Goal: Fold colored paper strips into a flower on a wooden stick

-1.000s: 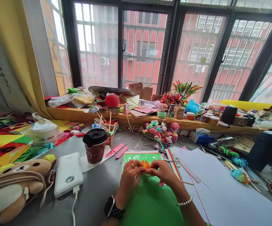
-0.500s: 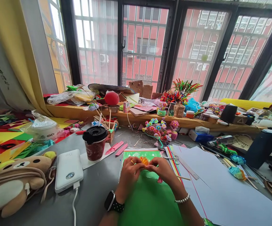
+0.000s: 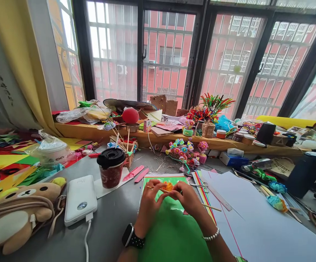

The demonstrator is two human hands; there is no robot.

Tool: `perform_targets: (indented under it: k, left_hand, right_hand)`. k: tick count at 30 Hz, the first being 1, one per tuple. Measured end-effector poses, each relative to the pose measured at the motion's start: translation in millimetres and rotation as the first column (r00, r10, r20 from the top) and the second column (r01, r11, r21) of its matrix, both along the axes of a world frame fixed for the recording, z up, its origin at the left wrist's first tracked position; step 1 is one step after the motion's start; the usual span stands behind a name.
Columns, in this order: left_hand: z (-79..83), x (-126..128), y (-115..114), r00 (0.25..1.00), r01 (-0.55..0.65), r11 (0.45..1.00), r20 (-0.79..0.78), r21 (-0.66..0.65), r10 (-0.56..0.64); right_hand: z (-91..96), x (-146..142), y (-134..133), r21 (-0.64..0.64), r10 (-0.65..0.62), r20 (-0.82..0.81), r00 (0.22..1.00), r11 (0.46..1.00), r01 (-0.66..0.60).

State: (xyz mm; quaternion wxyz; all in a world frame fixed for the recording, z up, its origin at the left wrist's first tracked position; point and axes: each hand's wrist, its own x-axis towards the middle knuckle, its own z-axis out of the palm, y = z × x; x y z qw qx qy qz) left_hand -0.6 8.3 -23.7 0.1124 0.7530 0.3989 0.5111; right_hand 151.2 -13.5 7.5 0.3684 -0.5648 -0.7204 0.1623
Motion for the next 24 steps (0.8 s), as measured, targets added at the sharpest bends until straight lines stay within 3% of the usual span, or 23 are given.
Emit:
perform_targets:
  k: [4, 8, 14, 17, 19, 24]
  left_hand:
    - [-7.6, 1, 5, 0.967, 0.055, 0.964, 0.256, -0.259, 0.013]
    - [-15.2, 2, 13, 0.865, 0.277, 0.834, 0.501, -0.477, -0.001]
    - [-11.1, 4, 16, 0.686, 0.471, 0.692, 0.720, -0.547, 0.103]
    - [-4.3, 2, 12, 0.619, 0.579, 0.590, 0.774, -0.563, 0.132]
    - [-1.7, 0, 10, 0.610, 0.612, 0.542, 0.780, -0.576, 0.140]
    - [-6.5, -1, 15, 0.655, 0.570, 0.524, 0.736, -0.632, 0.175]
  right_hand:
    - [2.0, -1, 0, 0.046, 0.009, -0.004, 1.000, 0.999, -0.009]
    - [5.2, -1, 0, 0.064, 0.004, -0.022, 1.000, 0.998, -0.003]
    - [5.7, -2, -1, 0.128, 0.013, -0.022, 1.000, 0.992, -0.010]
    - [3.1, -3, 0, 0.178, 0.023, -0.017, 1.000, 0.984, -0.019]
    - [1.6, -3, 1, 0.199, 0.031, -0.002, 1.000, 0.979, -0.030]
    - [0.3, -6, 2, 0.263, 0.037, 0.037, 0.999, 0.964, -0.045]
